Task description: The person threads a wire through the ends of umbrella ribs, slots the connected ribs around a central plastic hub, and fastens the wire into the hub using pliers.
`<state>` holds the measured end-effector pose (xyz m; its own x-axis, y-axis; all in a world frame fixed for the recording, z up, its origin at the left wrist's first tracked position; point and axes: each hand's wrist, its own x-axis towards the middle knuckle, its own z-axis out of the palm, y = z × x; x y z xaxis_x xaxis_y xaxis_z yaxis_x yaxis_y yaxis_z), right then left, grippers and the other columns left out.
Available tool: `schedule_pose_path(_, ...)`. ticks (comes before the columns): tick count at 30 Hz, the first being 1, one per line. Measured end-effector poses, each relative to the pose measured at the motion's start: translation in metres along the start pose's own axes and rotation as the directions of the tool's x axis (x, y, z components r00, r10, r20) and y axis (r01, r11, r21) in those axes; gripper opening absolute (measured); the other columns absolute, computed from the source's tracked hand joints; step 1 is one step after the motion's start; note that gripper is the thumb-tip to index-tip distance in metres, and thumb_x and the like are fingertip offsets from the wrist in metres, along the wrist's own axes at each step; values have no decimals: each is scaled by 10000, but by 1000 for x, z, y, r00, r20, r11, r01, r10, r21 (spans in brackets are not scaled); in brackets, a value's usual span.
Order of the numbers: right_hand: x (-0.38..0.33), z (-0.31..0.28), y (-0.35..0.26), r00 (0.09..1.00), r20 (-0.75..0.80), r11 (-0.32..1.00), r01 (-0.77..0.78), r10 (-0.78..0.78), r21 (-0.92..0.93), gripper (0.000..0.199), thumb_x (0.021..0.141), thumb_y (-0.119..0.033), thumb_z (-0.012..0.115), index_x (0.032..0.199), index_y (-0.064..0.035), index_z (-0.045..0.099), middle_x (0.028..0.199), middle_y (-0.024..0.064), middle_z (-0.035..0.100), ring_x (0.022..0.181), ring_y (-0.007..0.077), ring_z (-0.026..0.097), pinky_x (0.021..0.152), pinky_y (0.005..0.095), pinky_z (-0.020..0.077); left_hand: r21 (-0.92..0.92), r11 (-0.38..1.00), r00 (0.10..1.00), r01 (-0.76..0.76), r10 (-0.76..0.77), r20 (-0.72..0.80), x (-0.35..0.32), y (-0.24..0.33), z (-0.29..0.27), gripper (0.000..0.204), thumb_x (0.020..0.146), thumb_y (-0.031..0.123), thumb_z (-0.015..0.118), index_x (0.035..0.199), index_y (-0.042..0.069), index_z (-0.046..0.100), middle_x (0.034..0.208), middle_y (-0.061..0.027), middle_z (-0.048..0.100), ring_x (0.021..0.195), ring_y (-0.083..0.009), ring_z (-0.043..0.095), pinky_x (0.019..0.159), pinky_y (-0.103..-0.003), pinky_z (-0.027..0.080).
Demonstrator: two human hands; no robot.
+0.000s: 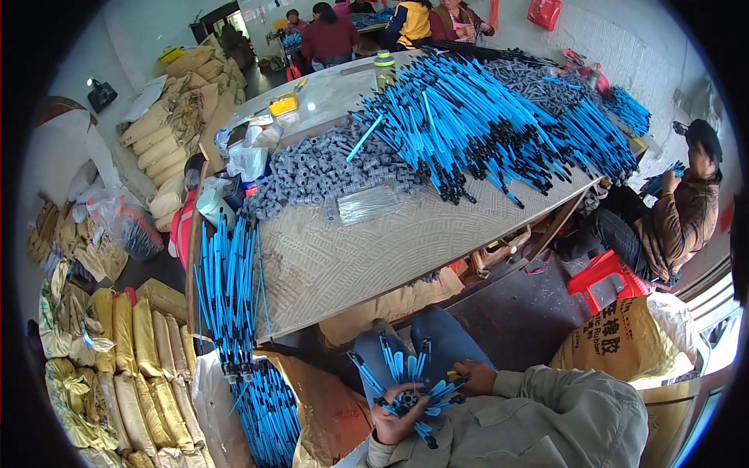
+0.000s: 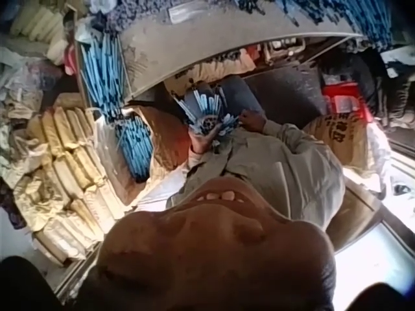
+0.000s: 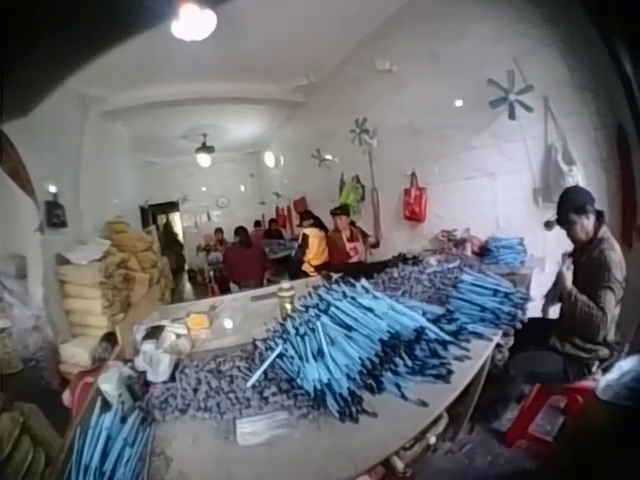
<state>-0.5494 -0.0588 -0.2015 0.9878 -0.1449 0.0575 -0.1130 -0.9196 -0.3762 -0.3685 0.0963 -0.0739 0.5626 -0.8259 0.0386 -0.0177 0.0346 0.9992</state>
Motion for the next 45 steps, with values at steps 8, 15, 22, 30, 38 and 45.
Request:
schedule_pose_path(8,-5,2,-9,999,34,998,3,-5,63,234,724,-233,632,915,-115,565,861,92,489,733,270,544,598,392,469,-39,999,995,13,-17,-97,-7,1,0,226,701,-7,712,908,-22,625,770,-46,620,711,-92,571,651,-230,458)
schedule_pose_path(15,14,-24,46,876,-146,736,-285,460,613,267,779,-125,557,1034,-46,549,887,156,567,805,310,576,675,387,468,-122,992,979,-28,2,-206,-1,-34,-23,211,731,-3,663,930,11,590,898,-66,616,824,-150,585,731,-285,472)
schedule_pose_path(22,86,-134,-18,884,-376,959,277,-278,-56,274,676,41,592,940,-32,580,1119,164,557,951,349,568,751,387,475,-96,995,982,37,-53,-179,-30,-3,-31,288,679,33,737,941,5,622,834,-56,623,714,-94,565,642,-221,455)
schedule_pose_path(30,103,-150,-32,700,-381,729,290,-603,-621,382,712,-118,682,1057,-192,536,1182,69,536,1069,236,518,980,441,254,36,996,987,-78,82,-139,-29,7,-20,270,654,30,743,907,21,648,771,-47,630,671,-99,580,604,-229,467)
schedule_pose_path(38,101,-146,-30,606,-388,634,261,-695,-728,353,870,-277,545,1210,-251,456,1194,-7,510,1149,172,453,1051,455,121,252,942,955,-222,262,-138,-20,0,-13,266,646,11,690,907,22,642,804,-78,651,723,-143,639,629,-243,490)
schedule_pose_path(45,100,-130,-30,578,-445,688,309,-684,-656,361,919,-331,456,1269,-249,423,1233,-39,479,1177,138,430,1066,459,62,202,969,988,-143,150,-21,-13,5,-20,236,664,7,638,900,13,626,870,-96,650,776,-172,645,664,-248,492)
